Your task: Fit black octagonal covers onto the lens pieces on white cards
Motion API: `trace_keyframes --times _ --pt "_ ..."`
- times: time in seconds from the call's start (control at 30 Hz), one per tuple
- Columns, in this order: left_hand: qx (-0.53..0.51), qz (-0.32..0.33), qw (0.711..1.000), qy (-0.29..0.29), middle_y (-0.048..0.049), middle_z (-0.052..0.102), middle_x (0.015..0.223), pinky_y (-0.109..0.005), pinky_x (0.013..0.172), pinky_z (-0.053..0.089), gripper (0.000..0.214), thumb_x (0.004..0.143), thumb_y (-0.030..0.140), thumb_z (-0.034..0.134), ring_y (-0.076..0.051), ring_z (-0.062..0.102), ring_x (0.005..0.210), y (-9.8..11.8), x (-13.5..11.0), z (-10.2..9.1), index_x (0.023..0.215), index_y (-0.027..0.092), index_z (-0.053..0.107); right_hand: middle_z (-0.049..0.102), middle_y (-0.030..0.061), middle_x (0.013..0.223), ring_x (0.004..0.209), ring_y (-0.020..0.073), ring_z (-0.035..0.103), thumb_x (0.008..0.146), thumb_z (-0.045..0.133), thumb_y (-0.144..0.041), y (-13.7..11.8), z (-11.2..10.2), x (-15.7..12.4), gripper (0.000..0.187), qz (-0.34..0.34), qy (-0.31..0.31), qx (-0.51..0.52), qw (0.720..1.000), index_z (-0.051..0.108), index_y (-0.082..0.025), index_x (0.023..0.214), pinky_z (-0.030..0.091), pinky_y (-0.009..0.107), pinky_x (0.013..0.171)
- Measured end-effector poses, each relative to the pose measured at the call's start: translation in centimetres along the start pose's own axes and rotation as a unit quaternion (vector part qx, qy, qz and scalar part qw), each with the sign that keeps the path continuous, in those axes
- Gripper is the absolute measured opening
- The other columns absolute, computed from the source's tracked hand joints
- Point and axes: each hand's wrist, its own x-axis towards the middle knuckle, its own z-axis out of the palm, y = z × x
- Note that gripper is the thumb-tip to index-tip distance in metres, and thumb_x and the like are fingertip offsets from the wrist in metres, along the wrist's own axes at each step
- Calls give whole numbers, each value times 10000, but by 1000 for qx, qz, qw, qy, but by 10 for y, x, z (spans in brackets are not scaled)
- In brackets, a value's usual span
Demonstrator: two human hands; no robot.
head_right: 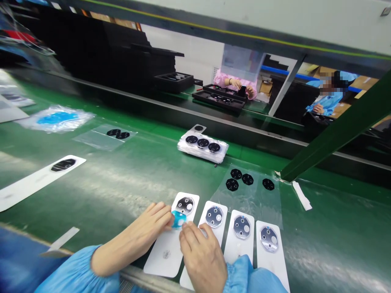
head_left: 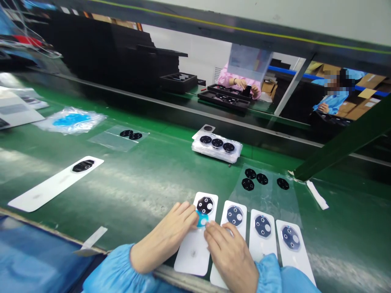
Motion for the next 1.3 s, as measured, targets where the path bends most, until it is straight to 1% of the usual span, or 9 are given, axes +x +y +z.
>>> trace_keyframes --times 0.2,0.3,0.4,0.43,0.5,0.6,0.67,0.97,1.3 --pt "-164 7 985 -47 -3 511 794 -283 670 336 175 913 122 338 -163 423 725 28 -12 -32 777 202 414 617 122 1148 1061 209 571 965 337 -294 5 -24 4 265 77 -30 200 976 506 -140 1100 463 336 864" --pt "-219 11 975 -29 -7 513 831 -270 720 369 141 918 146 364 -162 447 782 46 -2 -35 813 205 438 606 138 1119 992 212 606 853 427 -588 4 -39 0 547 169 -74 393 901 414 -149 1179 509 293 801" --pt "-249 21 968 -8 -15 520 836 -270 733 391 170 922 144 352 -163 461 799 56 19 -25 806 197 464 647 22 744 573 134 619 904 326 -561 6 -48 -13 445 259 -161 487 819 469 -172 1067 502 209 522" --pt "-251 25 968 -1 -16 532 846 -271 738 396 190 927 136 339 -161 468 806 56 28 -19 812 195 479 623 0 671 519 120 590 943 271 -493 8 -50 -19 394 281 -172 468 820 496 -178 1017 483 200 501" --pt "-211 19 977 24 -21 559 889 -286 743 401 210 932 120 336 -166 477 829 53 45 -7 856 189 519 614 9 706 593 127 599 959 297 -399 15 -53 -32 319 288 -147 370 871 534 -186 974 484 207 572" --pt "-65 6 997 35 -32 579 894 -323 715 397 191 906 90 406 -186 479 815 47 66 12 927 177 575 601 22 763 677 156 593 919 438 -325 25 -52 -47 181 214 -74 185 956 567 -198 916 471 227 598" --pt "-27 7 999 27 -36 580 862 -333 686 394 180 885 76 445 -190 478 776 46 75 20 924 167 595 572 14 706 641 168 567 910 451 -245 27 -46 -53 141 163 -48 80 982 585 -207 928 455 245 569" --pt "29 17 999 -17 -58 605 881 -377 729 384 199 838 18 474 -223 495 811 48 83 27 918 145 604 698 59 879 542 139 515 936 282 -82 30 -29 -46 372 41 60 -80 994 649 -119 893 368 283 487" --pt "-23 -1 999 -39 -36 590 892 -358 736 347 196 894 94 416 -196 494 819 38 92 19 866 181 589 687 52 778 554 148 483 930 293 -61 31 -32 -43 374 39 51 -56 996 660 -90 869 308 295 472"
